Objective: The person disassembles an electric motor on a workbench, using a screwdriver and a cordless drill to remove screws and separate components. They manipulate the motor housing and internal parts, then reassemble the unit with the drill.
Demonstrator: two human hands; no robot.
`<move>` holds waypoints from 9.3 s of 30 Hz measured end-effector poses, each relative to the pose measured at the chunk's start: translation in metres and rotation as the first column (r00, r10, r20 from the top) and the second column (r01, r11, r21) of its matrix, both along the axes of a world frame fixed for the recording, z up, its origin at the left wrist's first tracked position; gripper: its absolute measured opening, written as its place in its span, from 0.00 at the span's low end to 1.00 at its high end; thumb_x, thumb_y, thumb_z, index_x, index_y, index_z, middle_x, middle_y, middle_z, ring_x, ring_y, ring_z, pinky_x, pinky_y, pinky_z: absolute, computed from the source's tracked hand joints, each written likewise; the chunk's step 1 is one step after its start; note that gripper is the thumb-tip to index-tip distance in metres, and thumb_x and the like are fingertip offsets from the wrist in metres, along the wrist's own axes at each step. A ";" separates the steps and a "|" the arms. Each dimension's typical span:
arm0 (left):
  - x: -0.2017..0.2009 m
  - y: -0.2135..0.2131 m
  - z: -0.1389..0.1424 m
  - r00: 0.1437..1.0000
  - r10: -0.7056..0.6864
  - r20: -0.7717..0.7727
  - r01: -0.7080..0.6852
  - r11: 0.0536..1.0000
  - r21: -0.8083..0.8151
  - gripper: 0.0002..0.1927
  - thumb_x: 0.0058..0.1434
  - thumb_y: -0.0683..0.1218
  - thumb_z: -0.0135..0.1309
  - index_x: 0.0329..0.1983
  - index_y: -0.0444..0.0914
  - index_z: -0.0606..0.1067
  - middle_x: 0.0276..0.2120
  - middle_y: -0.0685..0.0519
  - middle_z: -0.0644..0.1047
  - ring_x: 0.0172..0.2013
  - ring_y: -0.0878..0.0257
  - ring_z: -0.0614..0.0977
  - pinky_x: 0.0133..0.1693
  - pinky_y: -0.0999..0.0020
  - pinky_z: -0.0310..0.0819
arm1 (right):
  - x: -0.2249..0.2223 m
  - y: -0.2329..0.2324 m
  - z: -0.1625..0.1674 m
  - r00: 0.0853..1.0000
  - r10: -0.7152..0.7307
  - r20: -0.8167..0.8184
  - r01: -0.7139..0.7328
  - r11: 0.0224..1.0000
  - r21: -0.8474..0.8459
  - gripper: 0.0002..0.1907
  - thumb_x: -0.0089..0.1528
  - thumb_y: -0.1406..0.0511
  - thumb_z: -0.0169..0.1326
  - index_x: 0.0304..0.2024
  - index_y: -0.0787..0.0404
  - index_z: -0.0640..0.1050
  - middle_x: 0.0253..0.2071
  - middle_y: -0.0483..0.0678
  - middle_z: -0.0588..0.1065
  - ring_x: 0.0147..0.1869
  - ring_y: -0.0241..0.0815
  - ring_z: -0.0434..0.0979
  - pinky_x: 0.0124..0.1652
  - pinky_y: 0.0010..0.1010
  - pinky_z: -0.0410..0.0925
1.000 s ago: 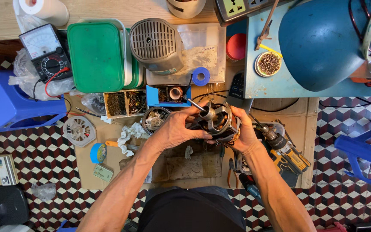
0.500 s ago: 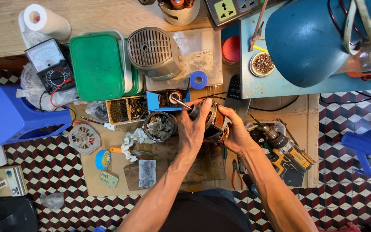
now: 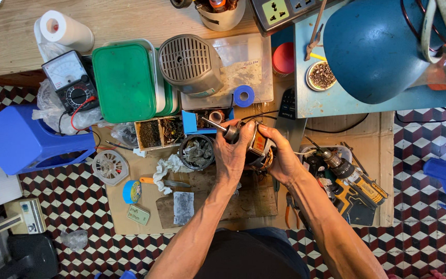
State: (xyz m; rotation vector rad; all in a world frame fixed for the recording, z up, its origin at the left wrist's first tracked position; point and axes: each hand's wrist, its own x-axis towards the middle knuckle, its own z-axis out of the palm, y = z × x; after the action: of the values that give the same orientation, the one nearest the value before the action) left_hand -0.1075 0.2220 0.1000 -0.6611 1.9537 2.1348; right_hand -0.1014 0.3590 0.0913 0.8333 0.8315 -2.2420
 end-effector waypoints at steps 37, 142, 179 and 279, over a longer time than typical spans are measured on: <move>-0.001 -0.032 -0.003 0.996 -0.077 0.037 0.075 0.996 0.048 0.37 0.54 0.66 0.62 0.54 0.35 0.75 0.41 0.49 0.80 0.40 0.63 0.82 0.43 0.68 0.79 | 0.001 -0.024 0.024 0.996 0.077 -0.049 -0.066 0.978 0.199 0.24 0.64 0.49 0.50 0.51 0.59 0.75 0.44 0.48 0.80 0.45 0.39 0.81 0.44 0.35 0.76; 0.053 -0.035 0.059 0.587 -0.756 -0.290 0.396 0.580 -0.712 0.58 0.43 0.52 0.74 0.75 0.37 0.58 0.48 0.45 0.74 0.53 0.49 0.76 0.58 0.56 0.73 | 0.065 0.028 -0.108 0.889 -0.458 -0.026 0.429 0.850 -0.306 0.38 0.65 0.43 0.48 0.55 0.72 0.75 0.48 0.62 0.80 0.46 0.55 0.82 0.46 0.44 0.77; 0.111 0.009 0.045 0.901 -0.175 0.397 -0.212 0.621 0.755 0.27 0.57 0.56 0.65 0.57 0.44 0.74 0.52 0.57 0.77 0.55 0.65 0.76 0.56 0.60 0.75 | 0.075 0.030 -0.113 0.949 -0.177 -0.260 0.004 0.832 -0.555 0.54 0.59 0.35 0.50 0.63 0.77 0.68 0.57 0.71 0.73 0.58 0.65 0.76 0.56 0.51 0.72; 0.139 -0.017 -0.014 0.891 -0.148 0.429 -0.190 0.736 0.649 0.38 0.52 0.66 0.63 0.56 0.37 0.72 0.48 0.50 0.78 0.47 0.59 0.81 0.45 0.63 0.83 | 0.331 0.021 -0.003 0.936 0.214 0.280 -0.304 0.086 0.949 0.20 0.65 0.61 0.57 0.57 0.63 0.78 0.45 0.61 0.78 0.43 0.54 0.80 0.45 0.45 0.74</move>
State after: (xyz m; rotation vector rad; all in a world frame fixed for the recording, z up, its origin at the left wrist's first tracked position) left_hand 0.0317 0.2052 0.0859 -0.9101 0.8182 2.2095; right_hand 0.2298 0.3797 0.0880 1.1350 2.3421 -1.0026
